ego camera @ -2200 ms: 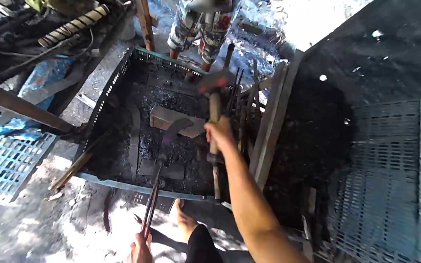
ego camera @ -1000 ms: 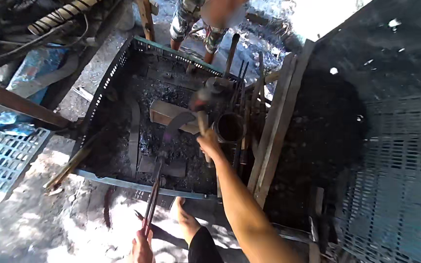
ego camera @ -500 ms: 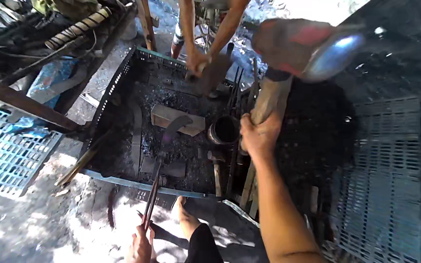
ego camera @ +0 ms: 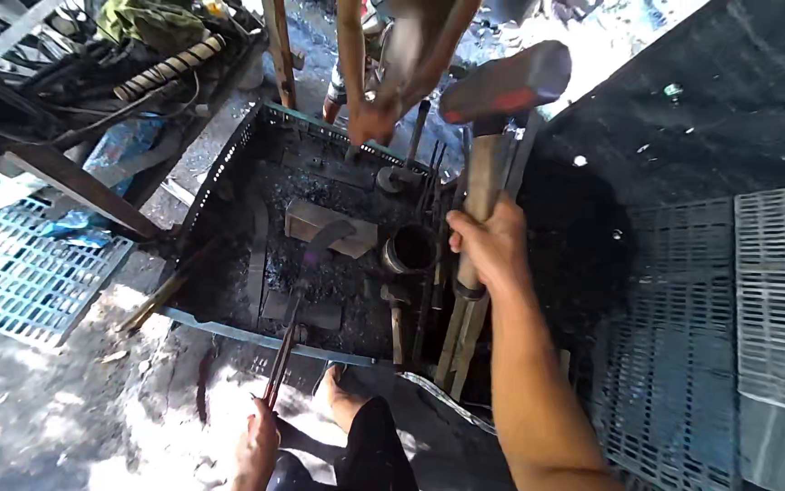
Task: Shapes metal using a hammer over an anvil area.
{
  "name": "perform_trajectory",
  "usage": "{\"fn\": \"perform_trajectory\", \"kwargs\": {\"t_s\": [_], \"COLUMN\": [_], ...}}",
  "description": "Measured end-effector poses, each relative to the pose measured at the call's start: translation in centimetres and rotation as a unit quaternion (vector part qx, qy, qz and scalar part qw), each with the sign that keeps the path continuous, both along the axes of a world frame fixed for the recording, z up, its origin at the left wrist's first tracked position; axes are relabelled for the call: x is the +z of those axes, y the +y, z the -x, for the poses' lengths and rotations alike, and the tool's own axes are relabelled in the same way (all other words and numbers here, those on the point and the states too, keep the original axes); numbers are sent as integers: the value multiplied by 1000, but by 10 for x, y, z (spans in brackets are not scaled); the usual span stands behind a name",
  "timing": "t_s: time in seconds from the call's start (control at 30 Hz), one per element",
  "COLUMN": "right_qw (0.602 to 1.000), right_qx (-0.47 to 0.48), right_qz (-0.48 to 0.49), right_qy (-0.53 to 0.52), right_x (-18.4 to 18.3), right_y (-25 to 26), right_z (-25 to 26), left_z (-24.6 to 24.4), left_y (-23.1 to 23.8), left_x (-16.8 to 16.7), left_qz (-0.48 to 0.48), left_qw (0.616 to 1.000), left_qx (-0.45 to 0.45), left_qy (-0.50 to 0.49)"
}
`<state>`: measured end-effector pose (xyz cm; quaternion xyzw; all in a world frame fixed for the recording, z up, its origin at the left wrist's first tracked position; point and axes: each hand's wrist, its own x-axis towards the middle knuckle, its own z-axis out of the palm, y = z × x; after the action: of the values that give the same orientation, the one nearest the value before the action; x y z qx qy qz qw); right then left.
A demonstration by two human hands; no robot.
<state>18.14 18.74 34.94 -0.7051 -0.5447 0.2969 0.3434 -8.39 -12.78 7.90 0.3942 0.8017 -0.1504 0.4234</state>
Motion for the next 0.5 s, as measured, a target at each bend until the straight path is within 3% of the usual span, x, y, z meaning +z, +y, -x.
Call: {"fn": "perform_trajectory", "kwargs": {"t_s": [0.07, 0.17, 0.23, 0.3, 0.33, 0.37, 0.4, 0.5], "right_qw": [997, 991, 995, 982, 968, 957, 957, 981], "right_qx": [-8, -43, -32, 3, 16, 28, 35, 62], "right_qz": [-57, -96, -6, 169, 244, 289, 284, 162], "right_qy": [-47, -87, -91, -79, -52, -5, 42, 83], "right_x": [3, -72, -161, -255, -282, -281, -253, -126], "right_y": [2, 19, 23, 28, 29, 32, 38, 22], "right_z": [2, 24, 52, 77, 84, 87, 89, 70], "left_z": [2, 1, -2, -6, -9, -10, -8, -6], "left_y": [4, 11, 15, 20, 21, 23, 32, 41], "left_x": [-4, -14, -27, -35, -33, -28, -24, -18], "left_qz": [3, -6, -12, -5, -2, 0, -5, 14], "left_qw": [1000, 1000, 1000, 1000, 1000, 1000, 1000, 999], "left_qx": [0, 9, 16, 16, 14, 13, 15, 7], "left_qy": [-6, -17, -17, -15, -13, -15, -16, -35]}}
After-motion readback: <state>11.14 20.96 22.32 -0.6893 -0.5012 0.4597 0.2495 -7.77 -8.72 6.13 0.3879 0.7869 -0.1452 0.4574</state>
